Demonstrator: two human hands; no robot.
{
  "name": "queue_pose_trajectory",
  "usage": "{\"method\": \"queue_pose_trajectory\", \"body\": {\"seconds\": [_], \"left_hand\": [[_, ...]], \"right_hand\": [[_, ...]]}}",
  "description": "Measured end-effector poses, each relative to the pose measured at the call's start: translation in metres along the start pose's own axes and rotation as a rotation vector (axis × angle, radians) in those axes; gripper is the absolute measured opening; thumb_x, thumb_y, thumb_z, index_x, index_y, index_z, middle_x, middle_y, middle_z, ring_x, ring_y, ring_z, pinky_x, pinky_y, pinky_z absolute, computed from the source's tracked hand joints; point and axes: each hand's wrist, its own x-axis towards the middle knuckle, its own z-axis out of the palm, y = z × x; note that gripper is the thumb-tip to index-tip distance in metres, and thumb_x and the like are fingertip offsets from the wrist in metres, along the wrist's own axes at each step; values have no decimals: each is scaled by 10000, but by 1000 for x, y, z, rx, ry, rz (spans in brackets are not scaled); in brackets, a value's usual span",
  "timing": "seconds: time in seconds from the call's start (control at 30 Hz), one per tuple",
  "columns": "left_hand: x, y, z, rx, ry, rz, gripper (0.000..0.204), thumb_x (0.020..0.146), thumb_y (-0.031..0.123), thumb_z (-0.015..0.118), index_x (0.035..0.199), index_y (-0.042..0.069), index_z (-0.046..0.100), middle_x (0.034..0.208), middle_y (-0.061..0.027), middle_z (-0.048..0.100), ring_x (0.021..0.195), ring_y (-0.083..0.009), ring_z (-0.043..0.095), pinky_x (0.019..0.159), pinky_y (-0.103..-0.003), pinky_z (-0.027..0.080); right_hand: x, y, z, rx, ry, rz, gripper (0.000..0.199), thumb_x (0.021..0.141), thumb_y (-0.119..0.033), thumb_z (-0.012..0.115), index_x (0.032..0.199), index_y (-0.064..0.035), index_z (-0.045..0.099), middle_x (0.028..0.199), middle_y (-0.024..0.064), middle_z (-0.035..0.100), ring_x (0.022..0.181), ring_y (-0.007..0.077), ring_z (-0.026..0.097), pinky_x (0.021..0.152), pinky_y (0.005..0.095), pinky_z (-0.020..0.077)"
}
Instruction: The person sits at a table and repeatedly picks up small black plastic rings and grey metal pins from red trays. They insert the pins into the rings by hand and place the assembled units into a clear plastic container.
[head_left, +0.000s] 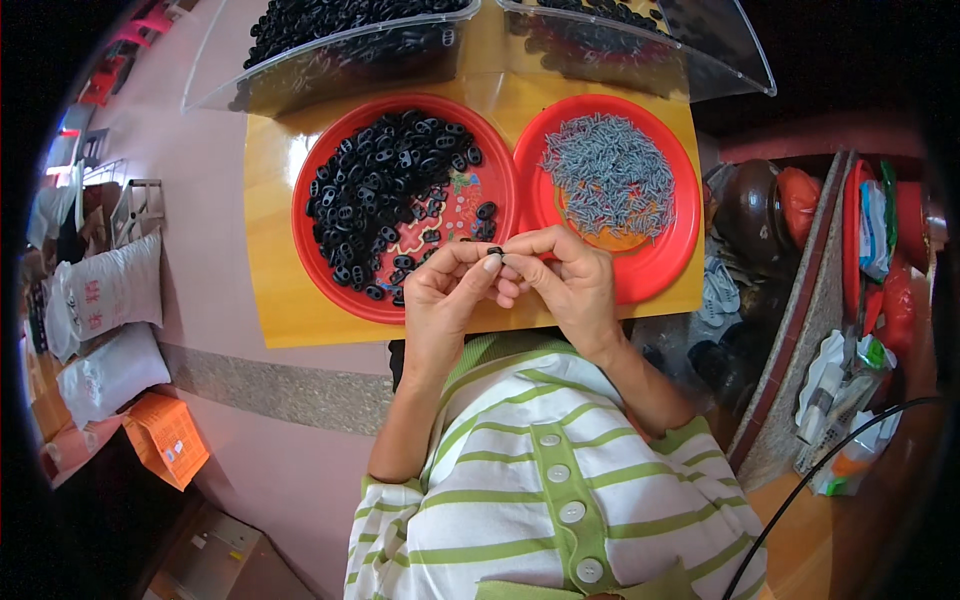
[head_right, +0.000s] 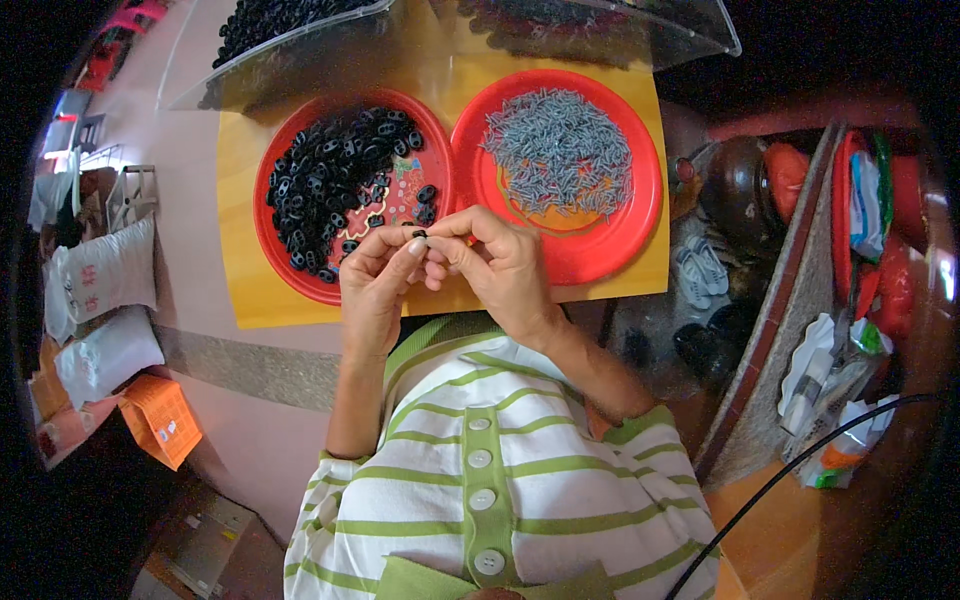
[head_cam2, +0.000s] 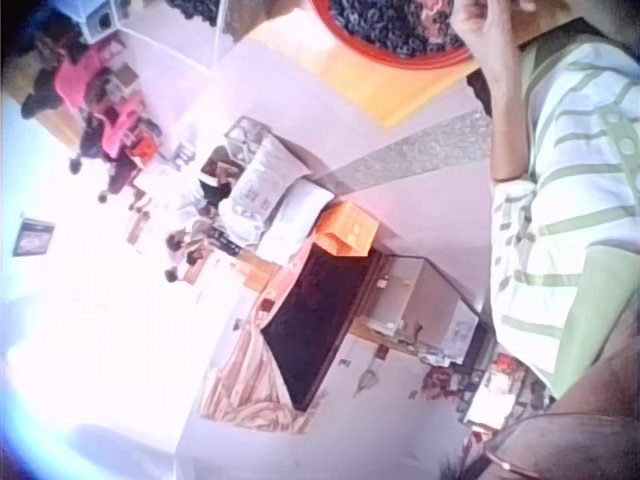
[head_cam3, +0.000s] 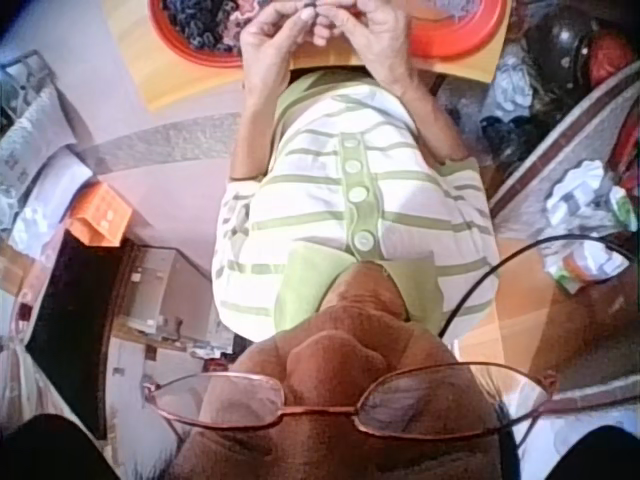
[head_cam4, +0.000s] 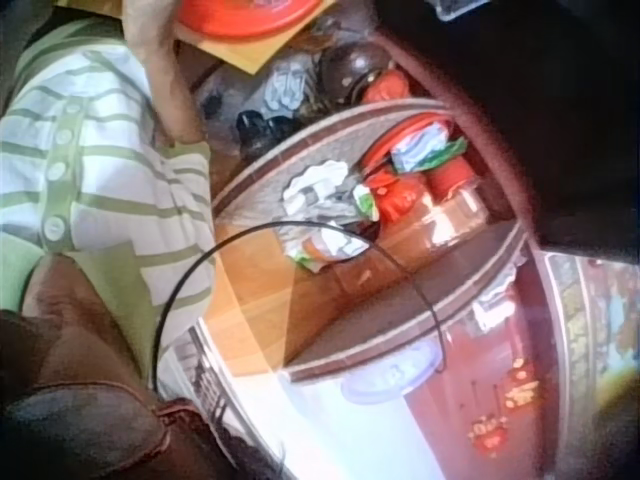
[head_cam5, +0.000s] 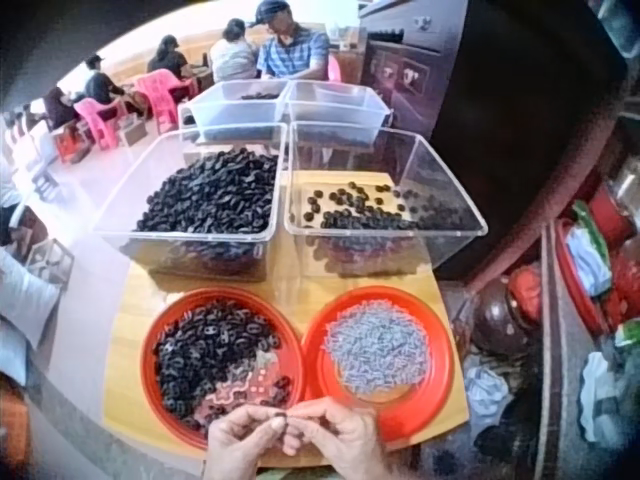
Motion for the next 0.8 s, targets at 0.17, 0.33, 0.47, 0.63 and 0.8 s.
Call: {"method": "queue_pose_trajectory", "body": {"seconds": [0.17, 0.33, 0.47, 0.63, 0.8], "left_hand": [[2, -1, -12, 24, 15, -7, 119, 918, 54, 555, 970, -45, 596, 857, -116, 665, 717, -132, 638, 665, -242, 528], [1, -1, -20, 6, 44, 2, 113, 918, 56, 557, 981, -35, 583, 880, -117, 657, 736, -129, 629, 672, -243, 523], [1, -6, -20, 7, 16, 29, 102, 916, 54, 561, 969, -32, 578, 864, -105, 655, 732, -123, 626, 677, -240, 522], [1, -8, -20, 31, 28, 42, 95, 909, 56, 561, 965, -18, 582, 849, -108, 661, 702, -129, 628, 649, -250, 524], [1, -7, -21, 44, 10, 19, 85, 904, 48, 565, 957, -18, 579, 850, -111, 663, 701, -132, 630, 637, -248, 518]], "right_hand": [[11, 2, 0, -3, -64, 113, 110, 884, -105, 630, 948, -14, 631, 769, 14, 647, 663, 56, 594, 568, 210, 486], [55, -17, -15, -777, -172, -263, 133, 815, -150, 666, 890, -42, 642, 826, 60, 611, 785, 161, 591, 560, 310, 484], [66, -12, -1, -1186, -245, -428, 137, 752, -125, 675, 856, -56, 620, 854, 71, 551, 850, 263, 543, 665, 370, 490], [73, -7, 6, -1299, -302, -396, 151, 730, -111, 677, 825, -49, 577, 876, 76, 536, 873, 269, 544, 672, 383, 495], [72, -11, 5, -1188, -278, -425, 172, 730, -109, 683, 827, -46, 555, 837, 84, 552, 835, 287, 549, 661, 394, 492]]}}
